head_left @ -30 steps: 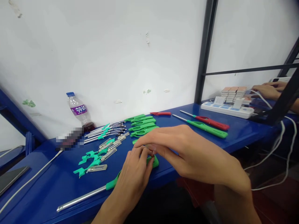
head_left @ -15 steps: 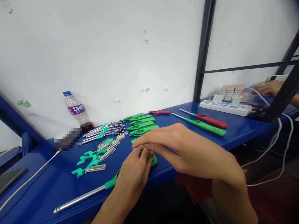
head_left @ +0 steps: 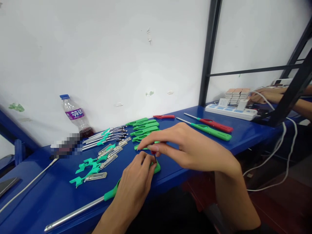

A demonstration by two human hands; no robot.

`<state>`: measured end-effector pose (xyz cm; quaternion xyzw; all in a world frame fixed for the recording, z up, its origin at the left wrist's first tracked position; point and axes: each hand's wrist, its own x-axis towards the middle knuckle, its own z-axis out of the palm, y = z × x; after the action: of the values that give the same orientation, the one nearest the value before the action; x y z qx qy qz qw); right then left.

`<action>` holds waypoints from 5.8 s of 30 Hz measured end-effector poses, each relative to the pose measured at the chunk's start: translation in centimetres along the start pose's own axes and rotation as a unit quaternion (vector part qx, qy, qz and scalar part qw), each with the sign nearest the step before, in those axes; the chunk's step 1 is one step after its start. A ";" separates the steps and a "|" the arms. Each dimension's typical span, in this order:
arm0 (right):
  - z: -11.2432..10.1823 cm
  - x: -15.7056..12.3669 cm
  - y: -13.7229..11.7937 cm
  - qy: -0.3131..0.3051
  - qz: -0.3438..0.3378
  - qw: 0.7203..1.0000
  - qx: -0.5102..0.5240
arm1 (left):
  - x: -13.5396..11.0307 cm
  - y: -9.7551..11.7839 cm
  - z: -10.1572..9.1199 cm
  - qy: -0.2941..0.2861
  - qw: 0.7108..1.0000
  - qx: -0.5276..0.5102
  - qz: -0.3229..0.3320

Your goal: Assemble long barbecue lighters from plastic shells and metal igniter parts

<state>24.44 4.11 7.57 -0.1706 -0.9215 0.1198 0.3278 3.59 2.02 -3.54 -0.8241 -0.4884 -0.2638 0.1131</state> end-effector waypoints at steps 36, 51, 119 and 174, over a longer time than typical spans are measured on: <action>0.7 1.1 1.6 0.037 0.075 0.993 0.089 | -0.1 -0.5 -0.9 -0.059 0.985 -0.151 -0.055; 1.5 1.9 2.6 0.066 0.069 0.991 0.094 | -0.3 -0.7 -0.4 -0.047 0.988 -0.142 -0.050; 1.7 1.7 1.8 0.164 0.143 0.973 -0.079 | 0.0 -0.5 -1.1 -0.056 0.987 -0.142 -0.052; 4.9 4.0 2.4 0.125 0.052 0.988 0.074 | 0.2 0.0 -1.2 -0.020 0.983 -0.176 -0.052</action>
<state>18.94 7.31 5.26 -0.2073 -0.8518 0.1822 0.4452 3.31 1.61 -2.44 -0.8096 -0.4787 -0.3347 -0.0572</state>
